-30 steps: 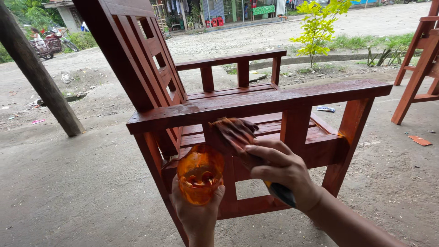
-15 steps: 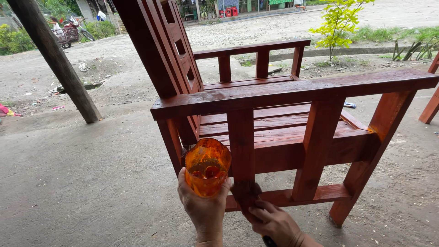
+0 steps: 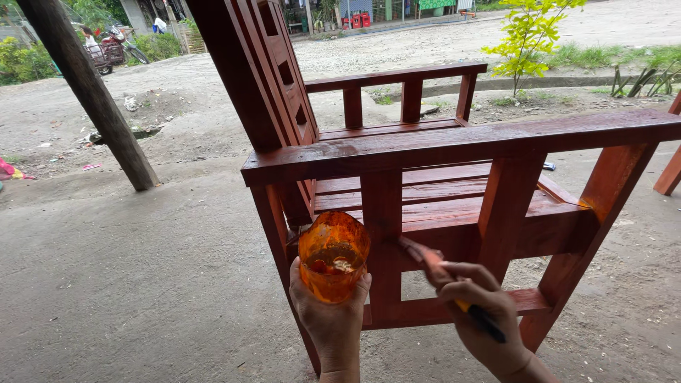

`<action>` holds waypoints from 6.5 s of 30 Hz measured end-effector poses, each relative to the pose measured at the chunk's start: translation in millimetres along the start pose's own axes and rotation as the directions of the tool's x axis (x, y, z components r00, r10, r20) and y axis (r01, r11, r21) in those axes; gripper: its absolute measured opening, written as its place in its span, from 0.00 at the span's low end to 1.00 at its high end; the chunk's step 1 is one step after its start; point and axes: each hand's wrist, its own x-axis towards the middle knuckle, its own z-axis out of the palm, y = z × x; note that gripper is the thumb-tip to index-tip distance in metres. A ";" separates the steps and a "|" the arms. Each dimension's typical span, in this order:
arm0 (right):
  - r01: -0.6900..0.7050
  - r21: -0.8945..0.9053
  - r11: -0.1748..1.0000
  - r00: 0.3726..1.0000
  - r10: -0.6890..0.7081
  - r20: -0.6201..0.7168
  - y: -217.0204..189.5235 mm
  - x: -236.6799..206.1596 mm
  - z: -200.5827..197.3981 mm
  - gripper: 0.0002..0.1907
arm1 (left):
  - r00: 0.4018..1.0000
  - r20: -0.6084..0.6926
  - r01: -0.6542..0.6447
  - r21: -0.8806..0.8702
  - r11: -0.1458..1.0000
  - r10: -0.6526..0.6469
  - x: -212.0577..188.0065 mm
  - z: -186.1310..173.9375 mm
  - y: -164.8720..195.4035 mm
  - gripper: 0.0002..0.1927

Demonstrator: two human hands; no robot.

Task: The person applies reddish-brown stain to a wooden chair using a brush and a small container. They repeatedly dip the brush into the container and apply the stain to the chair's frame, legs, and slats. Another person briefly pours more stain into the container from a bottle.

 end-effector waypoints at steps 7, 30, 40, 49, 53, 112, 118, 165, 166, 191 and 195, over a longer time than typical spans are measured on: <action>-0.353 0.287 0.891 0.846 0.435 -0.309 13.9 -27.5 40.7 0.05 | 0.998 0.049 -0.049 -0.013 0.999 0.049 -9.4 8.4 4.5 0.58; -0.652 0.538 0.534 0.644 0.764 0.023 13.2 42.8 -9.4 0.07 | 0.993 0.059 -0.104 0.013 0.995 0.103 -8.0 16.8 -11.3 0.57; -0.199 0.637 0.745 0.914 0.375 -0.154 7.4 78.3 -11.2 0.10 | 0.995 0.065 -0.084 0.029 0.996 0.082 -6.4 19.6 -9.8 0.59; -0.539 0.482 0.691 0.732 0.667 -0.138 15.7 41.2 14.1 0.06 | 0.996 0.039 -0.075 -0.023 0.997 0.076 -5.7 17.6 -3.3 0.57; -0.772 0.067 0.633 0.633 0.774 -0.013 12.8 103.4 -13.0 0.06 | 0.994 0.031 -0.106 -0.107 0.989 0.109 -6.9 18.6 -3.8 0.54; -0.489 -0.189 0.852 0.812 0.365 -0.456 54.3 -90.0 43.2 0.05 | 0.970 0.077 -0.224 -0.083 0.971 0.230 -14.6 15.4 -3.0 0.48; -0.426 0.045 0.903 0.887 0.427 -0.172 52.4 -95.2 76.4 0.07 | 0.967 0.089 -0.237 -0.013 0.972 0.237 -15.8 20.3 -5.2 0.47; -0.047 -0.564 0.825 0.869 -0.245 -0.431 22.1 79.5 -208.7 0.10 | 0.919 0.358 -0.031 -0.358 0.933 0.167 -46.9 108.8 9.1 0.53; -0.115 -0.658 0.745 0.821 -0.301 -0.485 30.3 92.4 -218.4 0.11 | 0.925 0.341 -0.024 -0.389 0.921 0.168 -46.8 108.3 9.1 0.52; 0.102 -0.024 0.994 0.973 -0.105 -0.208 -92.4 126.5 99.6 0.10 | 0.972 -0.038 -0.235 -0.163 0.958 0.232 53.1 -51.9 -18.4 0.48; 0.206 0.014 0.979 0.973 -0.203 -0.106 -106.4 133.4 135.1 0.10 | 0.976 -0.034 -0.218 -0.132 0.967 0.216 62.3 -70.4 -19.1 0.50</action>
